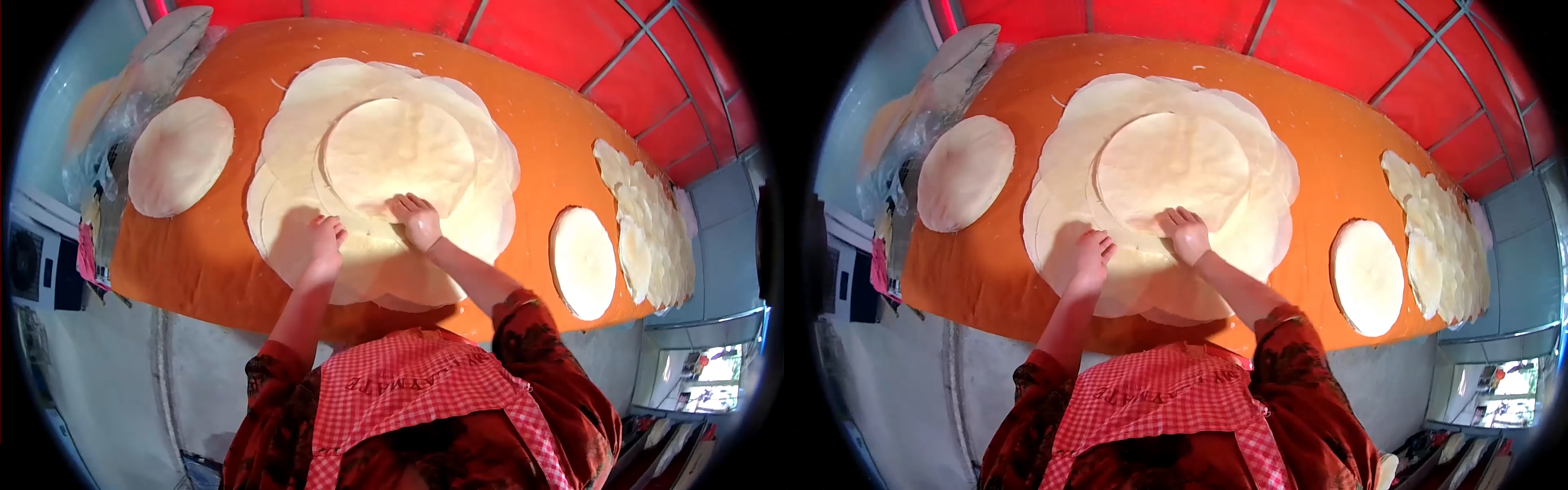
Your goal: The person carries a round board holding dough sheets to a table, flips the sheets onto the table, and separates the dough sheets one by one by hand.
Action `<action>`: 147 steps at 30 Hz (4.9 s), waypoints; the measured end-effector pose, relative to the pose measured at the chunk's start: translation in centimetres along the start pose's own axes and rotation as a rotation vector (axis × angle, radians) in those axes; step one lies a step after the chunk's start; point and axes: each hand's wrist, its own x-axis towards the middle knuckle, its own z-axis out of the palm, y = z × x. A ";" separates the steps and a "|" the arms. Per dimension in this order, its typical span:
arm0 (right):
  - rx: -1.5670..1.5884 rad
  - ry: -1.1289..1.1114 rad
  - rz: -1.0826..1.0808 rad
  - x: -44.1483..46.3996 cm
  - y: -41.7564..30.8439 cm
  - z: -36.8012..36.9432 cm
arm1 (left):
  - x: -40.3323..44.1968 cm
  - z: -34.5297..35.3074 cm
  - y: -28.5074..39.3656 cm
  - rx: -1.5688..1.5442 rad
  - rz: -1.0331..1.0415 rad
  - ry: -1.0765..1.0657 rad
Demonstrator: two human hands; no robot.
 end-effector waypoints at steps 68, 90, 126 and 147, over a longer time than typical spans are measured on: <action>0.281 0.181 0.744 -9.0 10.3 -2.1 | -3.8 -4.9 -1.7 0.353 0.106 -0.264; 0.461 0.182 1.061 -5.6 8.9 -4.2 | -3.5 -3.7 -1.4 -0.019 -0.259 -0.122; 0.469 -0.076 1.030 -3.7 15.1 0.9 | -3.2 -3.7 -3.0 -0.071 -0.088 -0.083; 0.608 0.039 0.921 -5.0 12.6 1.0 | -3.1 -4.0 -3.1 -0.130 -0.104 -0.184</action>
